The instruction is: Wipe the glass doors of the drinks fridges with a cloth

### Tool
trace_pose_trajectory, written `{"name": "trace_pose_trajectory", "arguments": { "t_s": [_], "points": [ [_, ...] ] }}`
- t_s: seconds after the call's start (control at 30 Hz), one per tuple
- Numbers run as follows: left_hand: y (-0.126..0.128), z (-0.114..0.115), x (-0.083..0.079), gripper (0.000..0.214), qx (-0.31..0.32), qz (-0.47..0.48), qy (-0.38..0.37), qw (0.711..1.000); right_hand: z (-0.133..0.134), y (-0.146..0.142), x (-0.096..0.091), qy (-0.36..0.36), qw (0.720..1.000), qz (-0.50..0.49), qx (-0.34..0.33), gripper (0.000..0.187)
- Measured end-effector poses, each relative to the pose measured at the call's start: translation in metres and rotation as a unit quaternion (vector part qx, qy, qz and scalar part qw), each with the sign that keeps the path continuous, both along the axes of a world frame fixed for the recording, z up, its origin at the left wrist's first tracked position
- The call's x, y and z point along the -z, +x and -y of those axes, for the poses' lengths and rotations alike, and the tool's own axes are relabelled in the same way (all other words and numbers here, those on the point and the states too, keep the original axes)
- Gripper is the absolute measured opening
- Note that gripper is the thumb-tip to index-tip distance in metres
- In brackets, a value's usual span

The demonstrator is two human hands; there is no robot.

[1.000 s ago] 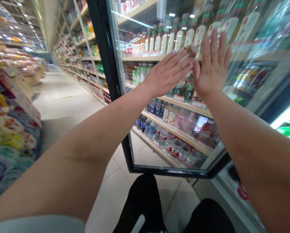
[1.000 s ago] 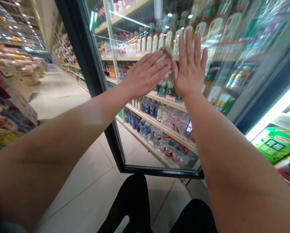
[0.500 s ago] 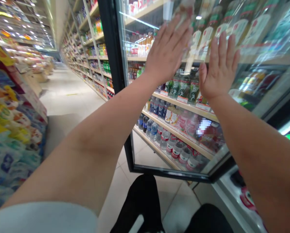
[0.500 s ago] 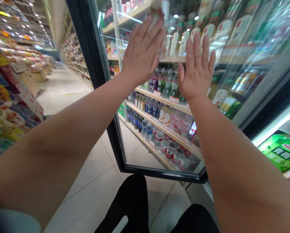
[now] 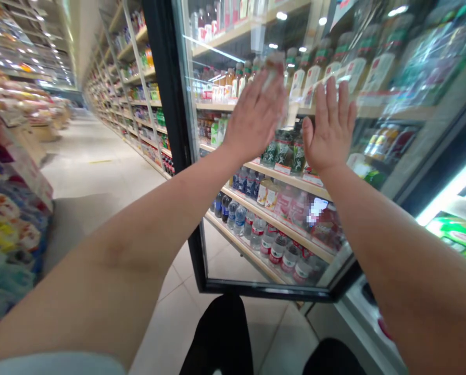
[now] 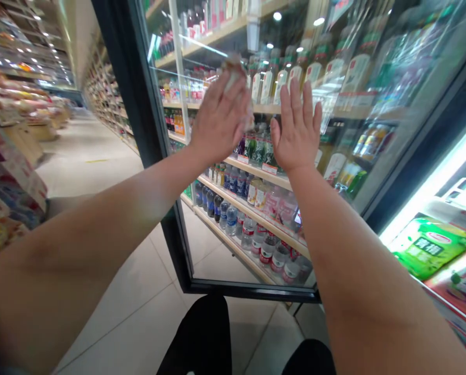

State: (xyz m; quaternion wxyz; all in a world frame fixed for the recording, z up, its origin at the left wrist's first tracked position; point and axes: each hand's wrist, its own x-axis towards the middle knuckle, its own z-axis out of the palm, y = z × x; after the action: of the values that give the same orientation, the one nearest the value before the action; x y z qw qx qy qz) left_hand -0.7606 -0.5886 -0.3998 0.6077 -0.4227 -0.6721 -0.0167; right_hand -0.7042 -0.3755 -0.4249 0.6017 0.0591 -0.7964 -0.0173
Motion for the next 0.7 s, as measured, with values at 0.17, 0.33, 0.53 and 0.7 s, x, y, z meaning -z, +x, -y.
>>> {"name": "trace_pose_trajectory", "arguments": {
  "t_s": [0.17,0.33,0.53,0.7],
  "points": [
    [0.002,0.003,0.006,0.054,-0.011,-0.018,-0.135,0.991,-0.001,-0.001,0.000,-0.005,1.000,0.014,-0.002,0.066],
    [-0.008,0.003,0.007,0.057,0.002,-0.013,0.045,0.999,-0.003,-0.003,0.002,0.010,1.000,-0.011,-0.006,0.065],
    [-0.017,0.008,0.010,0.061,0.071,-0.028,-0.106,0.991,-0.003,-0.005,0.004,0.011,0.999,-0.030,-0.004,0.064],
    [-0.017,0.009,0.013,0.062,0.053,-0.003,0.048,0.997,-0.002,-0.003,0.004,0.014,0.999,-0.029,0.005,0.063]
  ]
}}
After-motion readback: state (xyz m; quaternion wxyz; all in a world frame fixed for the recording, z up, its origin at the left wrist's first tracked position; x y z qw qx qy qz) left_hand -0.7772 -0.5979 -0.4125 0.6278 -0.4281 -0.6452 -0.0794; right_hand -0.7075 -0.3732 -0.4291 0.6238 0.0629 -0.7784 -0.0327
